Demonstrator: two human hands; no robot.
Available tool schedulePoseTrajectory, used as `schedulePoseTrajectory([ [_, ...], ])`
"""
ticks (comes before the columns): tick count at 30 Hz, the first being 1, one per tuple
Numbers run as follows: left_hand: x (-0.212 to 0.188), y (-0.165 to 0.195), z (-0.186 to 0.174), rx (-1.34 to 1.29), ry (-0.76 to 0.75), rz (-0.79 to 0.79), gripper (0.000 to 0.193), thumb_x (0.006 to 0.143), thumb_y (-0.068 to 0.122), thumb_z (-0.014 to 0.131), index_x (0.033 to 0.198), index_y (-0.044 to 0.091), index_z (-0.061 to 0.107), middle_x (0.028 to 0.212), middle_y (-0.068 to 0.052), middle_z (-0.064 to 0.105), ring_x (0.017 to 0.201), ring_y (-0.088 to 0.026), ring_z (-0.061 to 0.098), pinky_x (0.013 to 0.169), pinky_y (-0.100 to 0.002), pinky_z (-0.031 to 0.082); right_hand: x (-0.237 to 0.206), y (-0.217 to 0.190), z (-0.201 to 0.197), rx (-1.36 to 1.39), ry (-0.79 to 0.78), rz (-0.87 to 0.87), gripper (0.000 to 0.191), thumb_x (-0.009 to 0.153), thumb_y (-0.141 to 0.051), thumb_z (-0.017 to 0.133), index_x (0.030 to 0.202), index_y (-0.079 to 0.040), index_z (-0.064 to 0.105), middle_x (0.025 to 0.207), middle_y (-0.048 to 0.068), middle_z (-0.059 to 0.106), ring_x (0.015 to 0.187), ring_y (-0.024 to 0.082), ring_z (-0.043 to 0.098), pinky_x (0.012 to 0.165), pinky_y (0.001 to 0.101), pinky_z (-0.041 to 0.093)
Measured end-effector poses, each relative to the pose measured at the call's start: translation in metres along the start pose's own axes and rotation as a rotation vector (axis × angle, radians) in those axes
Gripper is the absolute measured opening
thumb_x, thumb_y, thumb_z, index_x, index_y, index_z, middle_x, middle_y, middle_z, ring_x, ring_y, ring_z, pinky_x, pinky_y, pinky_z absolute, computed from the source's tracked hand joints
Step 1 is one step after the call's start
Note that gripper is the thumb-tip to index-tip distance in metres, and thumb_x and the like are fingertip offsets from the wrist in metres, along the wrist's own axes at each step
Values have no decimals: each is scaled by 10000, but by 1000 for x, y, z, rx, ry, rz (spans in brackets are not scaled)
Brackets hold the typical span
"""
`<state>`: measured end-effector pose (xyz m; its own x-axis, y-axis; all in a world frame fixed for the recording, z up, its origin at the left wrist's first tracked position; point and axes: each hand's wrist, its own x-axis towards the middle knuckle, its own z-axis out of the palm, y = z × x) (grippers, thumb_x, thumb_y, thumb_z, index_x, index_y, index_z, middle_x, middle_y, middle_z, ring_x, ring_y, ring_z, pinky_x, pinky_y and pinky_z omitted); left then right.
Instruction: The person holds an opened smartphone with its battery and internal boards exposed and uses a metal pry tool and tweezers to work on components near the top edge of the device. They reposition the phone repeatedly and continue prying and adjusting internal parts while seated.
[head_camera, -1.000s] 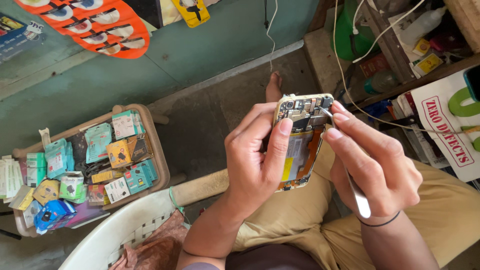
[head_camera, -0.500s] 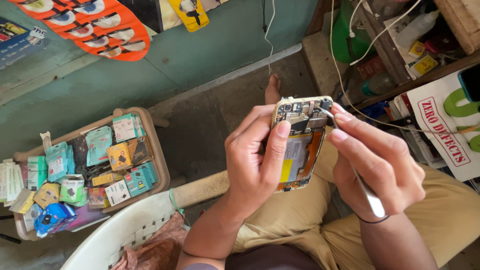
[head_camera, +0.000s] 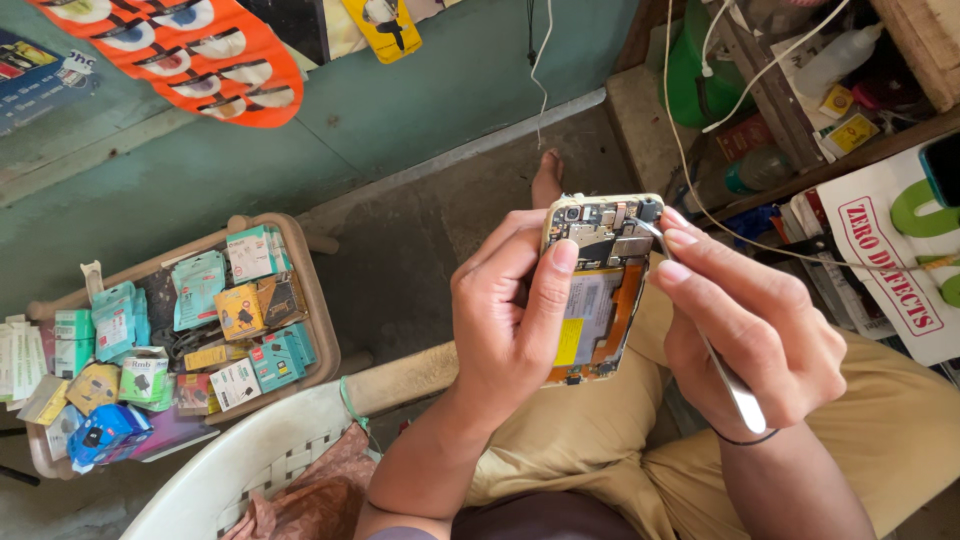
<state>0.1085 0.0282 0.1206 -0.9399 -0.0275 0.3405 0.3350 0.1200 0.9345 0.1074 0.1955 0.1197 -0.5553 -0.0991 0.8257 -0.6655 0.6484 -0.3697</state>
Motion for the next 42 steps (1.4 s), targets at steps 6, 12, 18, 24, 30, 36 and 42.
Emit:
schedulePoseTrajectory([
  [6, -1, -2, -1, 9, 3, 4, 210, 1127, 130, 563, 1165, -30, 692, 1102, -75, 714, 854, -89, 656, 784, -227, 532, 1, -2, -3, -67, -56, -28, 230, 922, 202, 718, 1060, 18, 716, 1113, 214, 737, 1026, 318, 776, 763, 298, 619],
  [12, -1, -6, -2, -54, 7, -44, 205, 1117, 120, 564, 1146, -41, 688, 1076, -59, 694, 880, -73, 604, 780, -242, 506, 2, -4, -2, -37, -74, -3, 249, 923, 205, 713, 1076, 9, 718, 1130, 200, 740, 1047, 312, 780, 766, 289, 624],
  [18, 0, -11, -1, -121, 5, -93, 206, 1113, 120, 563, 1098, -45, 685, 1011, -24, 654, 841, -40, 546, 724, -229, 466, 4, -3, -2, -45, -92, -11, 270, 890, 210, 707, 1069, 9, 723, 1121, 206, 737, 1025, 307, 776, 765, 292, 615],
  [24, 0, -14, -2, -146, -2, -137, 221, 1110, 133, 558, 1064, -41, 685, 971, -19, 636, 822, -43, 525, 709, -230, 447, 6, -3, 0, -15, -81, 37, 269, 910, 205, 732, 1086, 3, 709, 1142, 201, 737, 1021, 275, 775, 800, 287, 618],
  [30, 1, -17, 0, -136, -4, -132, 233, 1117, 148, 566, 1037, -41, 676, 953, -9, 623, 817, -45, 510, 712, -233, 442, 6, 0, -1, -38, -91, 13, 239, 865, 194, 710, 1038, 29, 718, 1091, 217, 736, 938, 287, 776, 789, 314, 610],
  [36, -1, -21, 3, -201, -16, -148, 239, 1123, 147, 559, 1034, -42, 674, 986, -5, 623, 840, -42, 507, 730, -229, 433, -8, 11, -5, 139, 32, 75, 70, 1072, 0, 707, 1069, 18, 639, 1116, 201, 738, 969, 287, 788, 841, 327, 645],
  [42, -2, -24, 10, -217, -28, -137, 235, 1127, 138, 559, 1065, -55, 678, 1037, -12, 646, 878, -47, 531, 764, -227, 444, -35, 18, -29, 571, 210, 146, 122, 1093, -83, 679, 1055, 15, 618, 1080, 193, 726, 944, 288, 774, 838, 342, 644],
])
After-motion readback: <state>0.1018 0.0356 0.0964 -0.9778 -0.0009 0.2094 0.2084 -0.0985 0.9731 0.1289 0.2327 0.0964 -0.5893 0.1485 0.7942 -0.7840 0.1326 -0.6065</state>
